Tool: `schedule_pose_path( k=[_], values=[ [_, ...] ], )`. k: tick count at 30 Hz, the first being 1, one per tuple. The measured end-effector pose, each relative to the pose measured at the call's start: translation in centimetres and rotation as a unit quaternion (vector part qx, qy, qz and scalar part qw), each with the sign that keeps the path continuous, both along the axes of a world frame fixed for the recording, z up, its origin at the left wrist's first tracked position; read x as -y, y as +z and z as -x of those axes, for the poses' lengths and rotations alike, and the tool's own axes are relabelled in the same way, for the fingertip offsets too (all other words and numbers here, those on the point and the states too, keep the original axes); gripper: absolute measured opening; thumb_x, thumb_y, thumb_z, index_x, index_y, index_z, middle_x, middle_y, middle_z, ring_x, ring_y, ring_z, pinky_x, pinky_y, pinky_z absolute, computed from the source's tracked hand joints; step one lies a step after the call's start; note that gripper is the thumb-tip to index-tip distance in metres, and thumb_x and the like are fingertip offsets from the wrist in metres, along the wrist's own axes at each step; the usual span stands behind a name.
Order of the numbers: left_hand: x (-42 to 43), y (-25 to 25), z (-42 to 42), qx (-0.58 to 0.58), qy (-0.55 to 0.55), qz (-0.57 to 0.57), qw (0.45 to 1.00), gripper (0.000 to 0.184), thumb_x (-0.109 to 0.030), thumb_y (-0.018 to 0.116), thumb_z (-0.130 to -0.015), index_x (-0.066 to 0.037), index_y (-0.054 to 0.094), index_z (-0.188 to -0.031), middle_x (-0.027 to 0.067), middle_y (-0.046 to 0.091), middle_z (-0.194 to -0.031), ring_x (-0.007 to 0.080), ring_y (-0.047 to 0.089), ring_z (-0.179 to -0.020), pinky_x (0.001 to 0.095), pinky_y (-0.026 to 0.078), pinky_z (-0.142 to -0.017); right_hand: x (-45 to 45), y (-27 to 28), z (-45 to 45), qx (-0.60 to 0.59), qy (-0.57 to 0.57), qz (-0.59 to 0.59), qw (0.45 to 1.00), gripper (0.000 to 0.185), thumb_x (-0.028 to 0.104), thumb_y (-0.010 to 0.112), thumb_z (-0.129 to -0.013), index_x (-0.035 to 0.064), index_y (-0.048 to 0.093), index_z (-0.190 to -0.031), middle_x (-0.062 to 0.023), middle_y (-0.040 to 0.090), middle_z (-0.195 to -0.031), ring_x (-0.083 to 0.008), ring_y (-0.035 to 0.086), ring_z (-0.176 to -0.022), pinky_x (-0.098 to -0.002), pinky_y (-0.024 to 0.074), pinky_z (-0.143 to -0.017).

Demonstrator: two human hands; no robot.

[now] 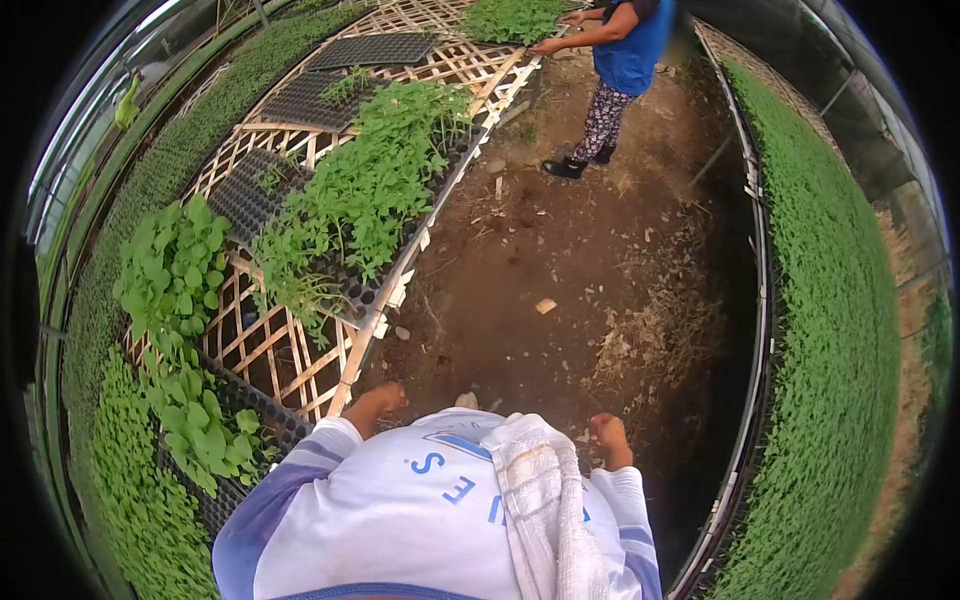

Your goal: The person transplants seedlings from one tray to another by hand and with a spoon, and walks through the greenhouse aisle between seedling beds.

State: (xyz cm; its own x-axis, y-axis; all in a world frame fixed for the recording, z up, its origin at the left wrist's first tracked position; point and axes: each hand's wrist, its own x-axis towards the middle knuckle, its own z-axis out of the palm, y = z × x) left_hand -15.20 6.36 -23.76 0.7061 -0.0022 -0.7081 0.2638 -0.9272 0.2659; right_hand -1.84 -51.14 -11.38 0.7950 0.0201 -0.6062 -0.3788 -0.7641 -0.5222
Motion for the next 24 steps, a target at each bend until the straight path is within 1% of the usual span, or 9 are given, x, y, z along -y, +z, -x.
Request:
schedule_pose_path(
  k=[4,7,8,9,13,15,18,22,24],
  values=[
    [0.8,5.0,-5.5,0.051,0.09,0.077,0.992,0.033,-0.038,0.065,-0.084,-0.007,0.072,-0.094,0.0201,0.07,-0.095,0.0377,0.067,-0.092,0.0457,0.052,-0.08,-0.9,-3.2,-5.3,-0.007,0.0,-0.085,0.996,0.024,0.021,0.058,-0.092,0.0035,0.071,-0.102,-0.0096,0.07,-0.077,-0.0165,0.068,-0.059,-0.0302,0.0502,-0.048],
    [0.3,-0.8,-5.3,0.061,0.137,0.081,0.985,0.041,-0.04,0.069,-0.083,-0.01,0.069,-0.11,0.0186,0.068,-0.115,0.0358,0.065,-0.107,0.0436,0.05,-0.094,-2.2,-3.8,-10.6,-0.086,0.014,-0.016,0.996,0.024,0.024,0.059,-0.091,0.0078,0.072,-0.103,-0.0067,0.07,-0.078,-0.0162,0.07,-0.068,-0.0301,0.052,-0.052],
    [0.9,2.5,-5.8,-0.037,0.189,0.101,0.976,0.045,-0.042,0.07,-0.082,-0.01,0.067,-0.114,0.0187,0.065,-0.121,0.0358,0.062,-0.114,0.0428,0.048,-0.098,-2.4,-3.8,-12.4,-0.112,-0.004,-0.043,0.993,0.023,0.024,0.061,-0.09,0.0097,0.072,-0.103,-0.0063,0.07,-0.078,-0.0156,0.069,-0.068,-0.0305,0.0527,-0.053],
    [1.3,3.1,-5.4,-0.023,0.132,0.052,0.99,0.046,-0.042,0.069,-0.083,-0.01,0.067,-0.116,0.0191,0.064,-0.125,0.0363,0.06,-0.118,0.0423,0.047,-0.101,-2.7,-3.1,-14.3,-0.122,0.021,-0.032,0.992,0.022,0.022,0.061,-0.091,0.0088,0.071,-0.105,-0.0055,0.07,-0.083,-0.0145,0.068,-0.068,-0.0303,0.0538,-0.055],
    [0.8,-1.2,-1.4,-0.116,0.182,0.015,0.976,0.045,-0.036,0.067,-0.083,-0.01,0.067,-0.119,0.0202,0.061,-0.129,0.037,0.06,-0.119,0.0416,0.049,-0.1,-3.7,-3.3,-22.2,-0.151,0.042,-0.026,0.987,0.022,0.019,0.062,-0.09,0.0069,0.07,-0.106,-0.0056,0.072,-0.088,-0.0152,0.067,-0.066,-0.0317,0.0548,-0.056],
    [1.9,-1.7,1.1,-0.046,0.264,-0.009,0.963,0.045,-0.037,0.065,-0.085,-0.011,0.067,-0.122,0.0192,0.061,-0.131,0.0345,0.06,-0.12,0.041,0.049,-0.1,-3.5,-5.4,-26.5,-0.15,0.092,-0.007,0.984,0.022,0.019,0.063,-0.09,0.0065,0.071,-0.105,-0.0067,0.072,-0.086,-0.016,0.067,-0.066,-0.0319,0.0545,-0.055],
    [3.5,0.7,-3.5,-0.3,0.279,-0.032,0.911,0.045,-0.038,0.061,-0.085,-0.015,0.067,-0.123,0.0156,0.06,-0.135,0.031,0.06,-0.121,0.0401,0.049,-0.1,-4.0,-3.6,-34.9,-0.099,0.189,0.028,0.977,0.022,0.02,0.064,-0.089,0.0062,0.071,-0.105,-0.0086,0.072,-0.079,-0.0179,0.067,-0.063,-0.0333,0.0539,-0.053],
    [9.3,1.7,-5.0,-0.189,0.351,-0.074,0.914,0.038,-0.035,0.059,-0.086,-0.021,0.07,-0.119,0.0103,0.061,-0.135,0.0284,0.059,-0.124,0.0417,0.05,-0.1,-2.9,-4.9,-45.4,-0.043,0.199,0.017,0.979,0.02,0.024,0.068,-0.089,0.0084,0.073,-0.101,-0.0052,0.067,-0.068,-0.0153,0.063,-0.059,-0.0338,0.0532,-0.055],
    [15.6,1.9,-1.8,-0.077,0.5,-0.042,0.861,0.04,-0.039,0.064,-0.085,-0.017,0.071,-0.117,0.0145,0.064,-0.126,0.0304,0.062,-0.117,0.0427,0.051,-0.096,-1.6,-6.3,-49.7,-0.023,0.202,-0.024,0.979,0.02,0.024,0.066,-0.091,0.0092,0.071,-0.104,-0.0046,0.067,-0.074,-0.0145,0.063,-0.059,-0.0319,0.052,-0.054]
  ],
)
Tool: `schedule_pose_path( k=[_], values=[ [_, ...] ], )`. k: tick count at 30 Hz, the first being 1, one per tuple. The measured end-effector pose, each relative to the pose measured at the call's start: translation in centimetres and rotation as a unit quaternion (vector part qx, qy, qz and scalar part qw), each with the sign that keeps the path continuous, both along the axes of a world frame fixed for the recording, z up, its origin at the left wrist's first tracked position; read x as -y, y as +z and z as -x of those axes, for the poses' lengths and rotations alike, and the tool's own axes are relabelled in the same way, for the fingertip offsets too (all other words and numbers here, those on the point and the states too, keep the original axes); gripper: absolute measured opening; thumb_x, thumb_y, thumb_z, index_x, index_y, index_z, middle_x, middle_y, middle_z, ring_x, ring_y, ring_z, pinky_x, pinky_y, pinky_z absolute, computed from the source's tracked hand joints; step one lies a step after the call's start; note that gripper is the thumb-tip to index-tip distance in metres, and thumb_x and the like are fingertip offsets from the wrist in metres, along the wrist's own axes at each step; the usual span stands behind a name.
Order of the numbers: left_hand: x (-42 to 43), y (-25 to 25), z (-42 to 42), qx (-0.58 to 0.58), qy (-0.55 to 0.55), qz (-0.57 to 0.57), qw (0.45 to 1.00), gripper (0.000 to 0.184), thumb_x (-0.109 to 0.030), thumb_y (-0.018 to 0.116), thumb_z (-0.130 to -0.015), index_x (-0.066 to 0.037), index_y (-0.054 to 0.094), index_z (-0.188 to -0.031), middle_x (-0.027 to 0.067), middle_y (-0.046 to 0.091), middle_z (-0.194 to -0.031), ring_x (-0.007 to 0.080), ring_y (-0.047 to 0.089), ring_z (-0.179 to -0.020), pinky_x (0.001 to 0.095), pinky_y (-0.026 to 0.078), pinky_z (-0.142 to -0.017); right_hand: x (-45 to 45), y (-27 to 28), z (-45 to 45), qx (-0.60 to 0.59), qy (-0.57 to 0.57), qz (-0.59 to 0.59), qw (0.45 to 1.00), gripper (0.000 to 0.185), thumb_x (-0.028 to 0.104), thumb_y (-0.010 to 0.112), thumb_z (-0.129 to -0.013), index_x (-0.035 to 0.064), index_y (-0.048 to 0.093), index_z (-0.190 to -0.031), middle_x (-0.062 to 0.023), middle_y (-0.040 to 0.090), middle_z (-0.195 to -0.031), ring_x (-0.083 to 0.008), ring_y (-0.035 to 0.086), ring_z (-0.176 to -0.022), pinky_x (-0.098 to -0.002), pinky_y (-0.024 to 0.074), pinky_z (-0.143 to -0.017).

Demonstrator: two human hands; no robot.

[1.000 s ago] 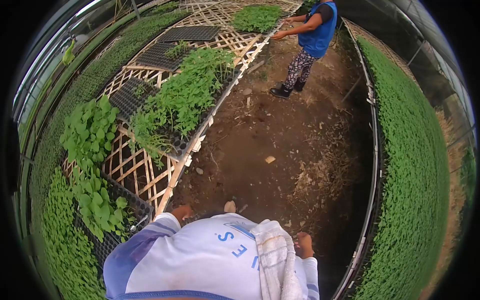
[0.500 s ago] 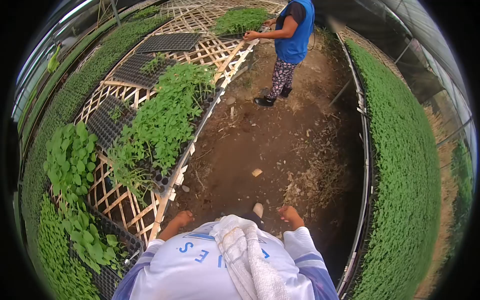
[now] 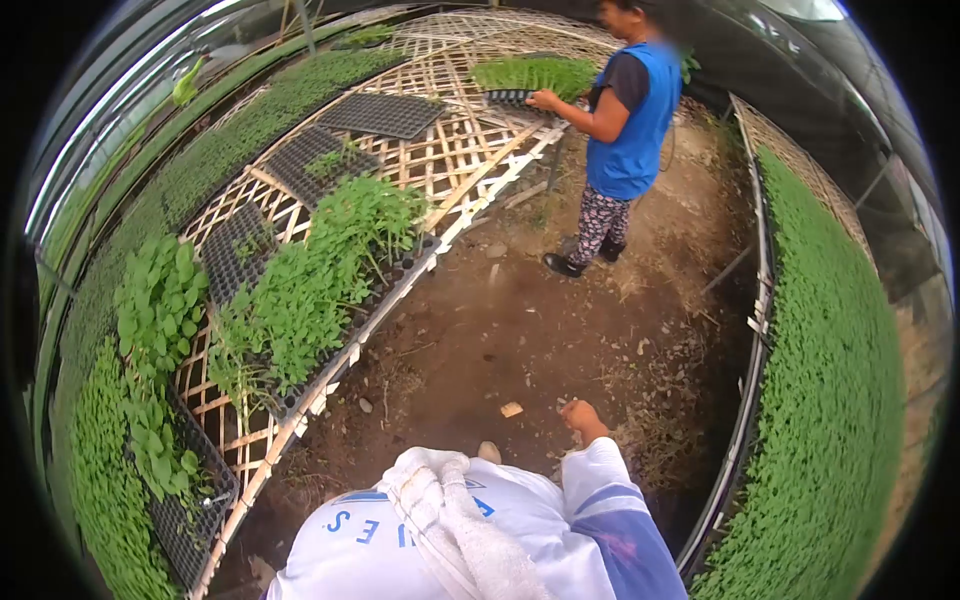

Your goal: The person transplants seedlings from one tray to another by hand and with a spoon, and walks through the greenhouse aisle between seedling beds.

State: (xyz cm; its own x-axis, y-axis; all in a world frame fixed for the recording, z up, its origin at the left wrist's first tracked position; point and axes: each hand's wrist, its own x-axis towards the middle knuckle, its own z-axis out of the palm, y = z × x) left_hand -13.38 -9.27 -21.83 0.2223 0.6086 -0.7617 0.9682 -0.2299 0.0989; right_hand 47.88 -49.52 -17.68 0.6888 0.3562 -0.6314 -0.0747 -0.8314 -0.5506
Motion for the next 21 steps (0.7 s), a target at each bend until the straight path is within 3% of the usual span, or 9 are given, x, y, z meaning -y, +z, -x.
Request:
schedule_pose_path(
  k=[1,2,3,5,8,10,13,19,21],
  values=[
    [1.5,0.9,-1.1,0.095,0.128,-0.039,0.986,0.046,-0.044,0.069,-0.084,-0.011,0.07,-0.117,0.02,0.068,-0.117,0.033,0.066,-0.109,0.0433,0.052,-0.092,0.5,1.1,-1.1,-0.055,-0.045,-0.057,0.996,0.021,0.022,0.064,-0.091,0.0087,0.07,-0.106,-0.0045,0.067,-0.079,-0.0159,0.063,-0.06,-0.0327,0.0523,-0.052],
    [2.2,2.8,-3.7,0.05,-0.052,0.006,0.997,0.044,-0.038,0.064,-0.084,-0.006,0.07,-0.114,0.0179,0.068,-0.117,0.0333,0.066,-0.11,0.0414,0.053,-0.092,0.8,-1.6,-3.5,-0.054,-0.021,-0.022,0.998,0.02,0.022,0.063,-0.092,0.0085,0.069,-0.104,-0.004,0.067,-0.08,-0.0177,0.065,-0.06,-0.035,0.0525,-0.05],
    [3.5,5.8,-5.4,0.042,-0.095,0.024,0.994,0.042,-0.04,0.065,-0.084,-0.005,0.073,-0.105,0.0217,0.069,-0.109,0.0332,0.068,-0.104,0.0429,0.054,-0.087,0.7,0.1,-3.8,-0.094,-0.071,-0.073,0.99,0.02,0.023,0.064,-0.09,0.0045,0.069,-0.086,-0.0054,0.061,-0.067,-0.0191,0.066,-0.054,-0.0313,0.05,-0.043],
    [4.6,8.2,-5.9,0.077,0.033,0.051,0.995,0.037,-0.037,0.063,-0.086,-0.004,0.072,-0.099,0.0199,0.07,-0.107,0.0344,0.068,-0.099,0.0444,0.055,-0.081,-0.3,-1.3,-6.3,-0.101,0.012,-0.016,0.995,0.019,0.023,0.063,-0.091,0.0057,0.069,-0.086,-0.0054,0.06,-0.066,-0.0193,0.066,-0.055,-0.0318,0.0493,-0.042],
    [7.7,15.6,-6.0,0.124,0.154,-0.036,0.98,0.033,-0.037,0.065,-0.084,-0.006,0.072,-0.095,0.018,0.072,-0.099,0.0326,0.069,-0.097,0.0442,0.053,-0.087,-8.6,-2.8,-7.5,-0.127,0.129,0.038,0.983,0.018,0.023,0.063,-0.091,0.0063,0.069,-0.088,-0.005,0.06,-0.068,-0.0188,0.066,-0.056,-0.0317,0.0495,-0.043],
    [9.9,9.7,-2.7,0.128,0.175,-0.121,0.969,0.036,-0.035,0.062,-0.086,-0.003,0.074,-0.098,0.0219,0.07,-0.102,0.0379,0.067,-0.1,0.0466,0.052,-0.087,-15.6,-3.4,-5.4,-0.134,0.211,0.054,0.967,0.018,0.023,0.063,-0.091,0.0067,0.069,-0.089,-0.0048,0.061,-0.07,-0.0184,0.066,-0.057,-0.0316,0.0497,-0.044],
    [15.5,10.8,0.2,0.117,0.239,-0.123,0.956,0.034,-0.034,0.065,-0.084,-0.005,0.074,-0.099,0.0208,0.071,-0.105,0.0363,0.067,-0.103,0.0465,0.052,-0.088,-23.9,-3.1,-0.6,-0.131,0.321,0.055,0.936,0.017,0.024,0.063,-0.092,0.0073,0.069,-0.091,-0.0044,0.061,-0.072,-0.0179,0.066,-0.058,-0.0315,0.05,-0.045],
    [28.4,6.9,6.2,0.063,0.372,-0.016,0.926,0.041,-0.031,0.067,-0.08,-0.003,0.072,-0.11,0.0198,0.07,-0.112,0.0367,0.065,-0.108,0.0459,0.051,-0.093,-31.6,-1.2,12.0,-0.133,0.489,0.04,0.861,0.017,0.024,0.063,-0.092,0.0085,0.068,-0.095,-0.0036,0.063,-0.076,-0.0169,0.066,-0.061,-0.0313,0.0506,-0.047],
    [33.5,6.4,8.6,0.055,0.462,0.007,0.885,0.038,-0.028,0.066,-0.081,-0.003,0.073,-0.109,0.0204,0.069,-0.114,0.0357,0.065,-0.111,0.0451,0.051,-0.094,-32.3,-0.6,17.0,-0.136,0.53,0.043,0.836,0.017,0.025,0.063,-0.092,0.0089,0.068,-0.096,-0.0034,0.063,-0.078,-0.0166,0.066,-0.061,-0.0312,0.0508,-0.048]
  ],
)
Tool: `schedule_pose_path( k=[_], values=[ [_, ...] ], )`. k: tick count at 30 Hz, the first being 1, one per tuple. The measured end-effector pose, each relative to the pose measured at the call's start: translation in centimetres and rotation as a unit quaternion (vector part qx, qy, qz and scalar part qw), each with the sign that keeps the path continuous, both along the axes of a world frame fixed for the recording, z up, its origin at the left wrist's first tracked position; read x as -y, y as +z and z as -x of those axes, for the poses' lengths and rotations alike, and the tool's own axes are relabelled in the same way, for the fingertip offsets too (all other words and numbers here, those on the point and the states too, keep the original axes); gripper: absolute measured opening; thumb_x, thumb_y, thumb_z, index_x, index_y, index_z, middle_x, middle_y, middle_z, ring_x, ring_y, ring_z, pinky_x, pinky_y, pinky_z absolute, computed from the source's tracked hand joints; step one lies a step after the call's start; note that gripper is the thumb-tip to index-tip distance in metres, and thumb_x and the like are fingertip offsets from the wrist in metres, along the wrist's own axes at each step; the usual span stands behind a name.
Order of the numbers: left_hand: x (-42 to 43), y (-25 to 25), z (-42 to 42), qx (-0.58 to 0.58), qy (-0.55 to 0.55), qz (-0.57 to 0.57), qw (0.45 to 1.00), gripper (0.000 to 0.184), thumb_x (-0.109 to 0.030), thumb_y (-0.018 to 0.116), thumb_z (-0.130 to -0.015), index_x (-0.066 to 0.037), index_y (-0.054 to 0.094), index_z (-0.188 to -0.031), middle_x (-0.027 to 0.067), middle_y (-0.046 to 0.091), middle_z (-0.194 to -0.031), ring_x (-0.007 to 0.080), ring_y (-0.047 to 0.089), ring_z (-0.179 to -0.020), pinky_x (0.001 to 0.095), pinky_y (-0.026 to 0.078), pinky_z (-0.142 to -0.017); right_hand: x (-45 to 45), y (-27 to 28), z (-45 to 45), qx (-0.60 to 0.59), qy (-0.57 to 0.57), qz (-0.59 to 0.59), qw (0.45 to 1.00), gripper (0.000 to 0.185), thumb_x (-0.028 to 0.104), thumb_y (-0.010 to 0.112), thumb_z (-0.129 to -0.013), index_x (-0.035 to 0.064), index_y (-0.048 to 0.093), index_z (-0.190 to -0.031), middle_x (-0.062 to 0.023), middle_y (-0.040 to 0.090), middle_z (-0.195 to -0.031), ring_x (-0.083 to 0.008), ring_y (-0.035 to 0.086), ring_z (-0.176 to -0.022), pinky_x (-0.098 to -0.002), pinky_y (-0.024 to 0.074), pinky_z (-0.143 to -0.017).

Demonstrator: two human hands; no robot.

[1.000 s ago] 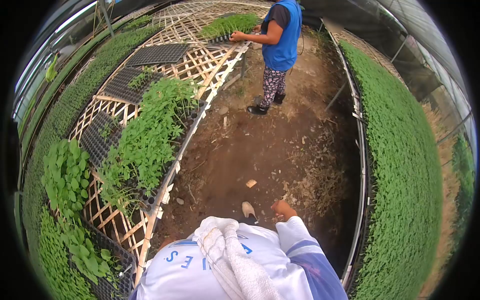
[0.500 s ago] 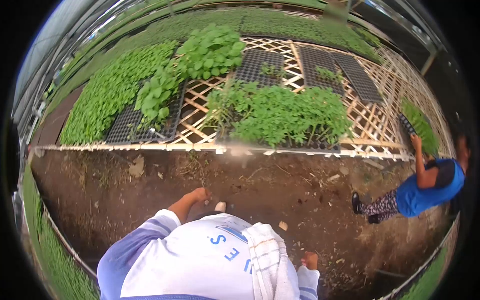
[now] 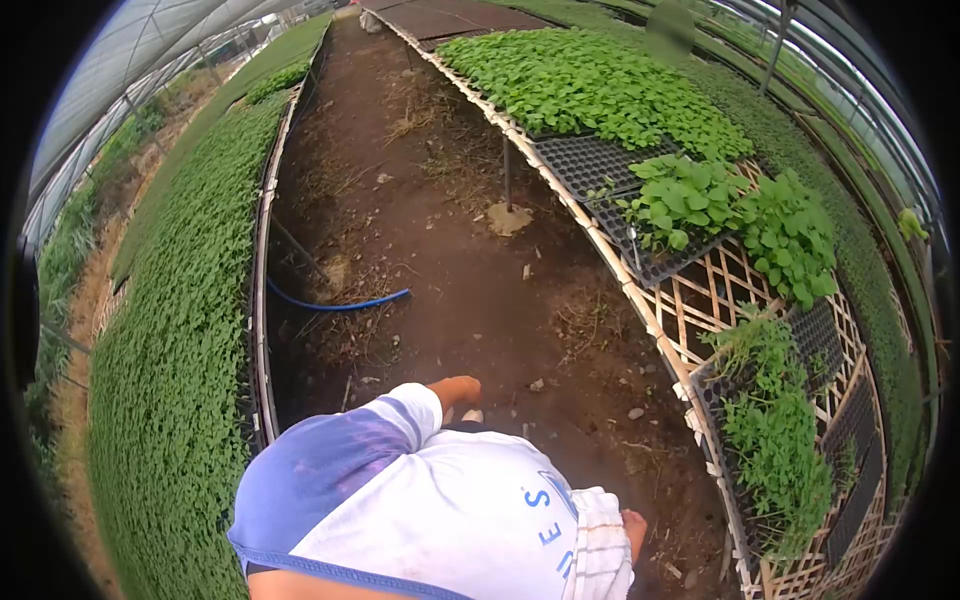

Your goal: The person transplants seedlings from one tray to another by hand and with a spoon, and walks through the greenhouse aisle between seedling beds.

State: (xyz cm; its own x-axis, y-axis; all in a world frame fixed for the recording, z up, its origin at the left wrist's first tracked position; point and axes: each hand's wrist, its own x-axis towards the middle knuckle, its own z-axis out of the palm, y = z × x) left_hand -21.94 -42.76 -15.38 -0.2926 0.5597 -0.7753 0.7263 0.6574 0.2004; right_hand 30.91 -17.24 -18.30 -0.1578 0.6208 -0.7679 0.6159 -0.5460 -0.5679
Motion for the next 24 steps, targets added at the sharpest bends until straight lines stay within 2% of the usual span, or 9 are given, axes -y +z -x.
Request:
schedule_pose_path(
  k=[7,9,12,14,17,19,20,21,24],
  values=[
    [15.4,-2.2,8.4,0.002,0.153,0.031,0.988,0.037,-0.03,0.071,-0.081,-0.004,0.074,-0.108,0.0199,0.069,-0.115,0.0345,0.064,-0.112,0.0443,0.05,-0.095,2.1,0.7,13.5,0.022,0.108,0.019,0.994,0.018,0.025,0.062,-0.093,0.0104,0.068,-0.1,-0.0025,0.065,-0.082,-0.0154,0.067,-0.064,-0.031,0.0514,-0.051],
    [19.3,-2.1,10.4,0.007,0.144,0.052,0.988,0.033,-0.015,0.068,-0.078,-0.006,0.075,-0.109,0.0178,0.069,-0.118,0.0343,0.064,-0.113,0.0456,0.053,-0.092,2.5,0.8,16.7,0.029,0.13,0.022,0.991,0.018,0.026,0.062,-0.093,0.0108,0.068,-0.101,-0.0023,0.065,-0.084,-0.0151,0.067,-0.065,-0.0309,0.0516,-0.052],
    [23.8,-4.9,12.8,0.014,0.159,-0.046,0.986,0.038,-0.032,0.071,-0.08,-0.005,0.074,-0.107,0.0199,0.069,-0.115,0.0347,0.065,-0.11,0.0439,0.052,-0.092,2.1,1.1,20.5,0.036,0.162,0.021,0.986,0.018,0.026,0.062,-0.093,0.0114,0.068,-0.103,-0.0019,0.066,-0.086,-0.0146,0.067,-0.066,-0.0308,0.0519,-0.053],
    [24.7,-3.8,12.9,-0.033,0.235,0.051,0.97,0.029,-0.02,0.069,-0.081,-0.005,0.075,-0.105,0.0184,0.069,-0.116,0.0355,0.065,-0.11,0.0466,0.053,-0.092,1.2,1.4,22.5,0.038,0.19,0.012,0.981,0.019,0.026,0.062,-0.094,0.0118,0.068,-0.104,-0.0016,0.066,-0.087,-0.0142,0.067,-0.067,-0.0307,0.0521,-0.054],
    [25.1,-4.3,13.3,-0.042,0.193,0.04,0.979,0.029,-0.026,0.069,-0.083,-0.006,0.075,-0.103,0.0175,0.068,-0.115,0.0337,0.065,-0.11,0.0436,0.054,-0.091,-0.1,1.3,22.8,0.051,0.235,-0.015,0.971,0.02,0.027,0.062,-0.094,0.0124,0.068,-0.106,-0.0013,0.067,-0.089,-0.0137,0.067,-0.068,-0.0306,0.0524,-0.055],
    [26.0,-8.7,13.7,-0.061,0.026,-0.031,0.997,0.034,-0.033,0.056,-0.092,-0.005,0.075,-0.095,0.018,0.071,-0.103,0.0354,0.069,-0.098,0.045,0.055,-0.084,0.1,2.9,23.2,0.083,0.245,-0.026,0.966,0.02,0.027,0.062,-0.094,0.0128,0.068,-0.107,-0.001,0.067,-0.091,-0.0134,0.067,-0.069,-0.0306,0.0526,-0.056],
    [24.5,-5.7,12.9,-0.017,0.133,-0.036,0.99,0.034,-0.034,0.059,-0.092,-0.003,0.074,-0.094,0.0205,0.072,-0.094,0.0342,0.071,-0.091,0.045,0.055,-0.077,-0.4,3.3,23.3,0.099,0.242,-0.027,0.965,0.02,0.027,0.062,-0.094,0.013,0.067,-0.108,-0.0009,0.067,-0.092,-0.0132,0.067,-0.069,-0.0305,0.0527,-0.056],
    [23.9,-6.6,12.2,0.002,0.213,-0.048,0.976,0.037,-0.038,0.062,-0.091,-0.004,0.074,-0.1,0.0184,0.067,-0.117,0.0354,0.065,-0.107,0.043,0.053,-0.09,-0.9,3.8,23.3,0.11,0.236,-0.026,0.965,0.021,0.027,0.062,-0.094,0.0132,0.067,-0.109,-0.0008,0.067,-0.092,-0.013,0.067,-0.07,-0.0305,0.0527,-0.056],
    [21.3,-6.0,9.4,0.068,0.279,-0.083,0.954,0.036,-0.036,0.067,-0.086,-0.005,0.073,-0.102,0.0155,0.073,-0.099,0.0301,0.071,-0.093,0.04,0.054,-0.081,-2.1,6.3,22.8,0.101,0.19,-0.045,0.976,0.022,0.028,0.064,-0.094,0.0135,0.068,-0.109,-0.0006,0.068,-0.092,-0.0117,0.066,-0.07,-0.0302,0.0523,-0.057]
  ],
)
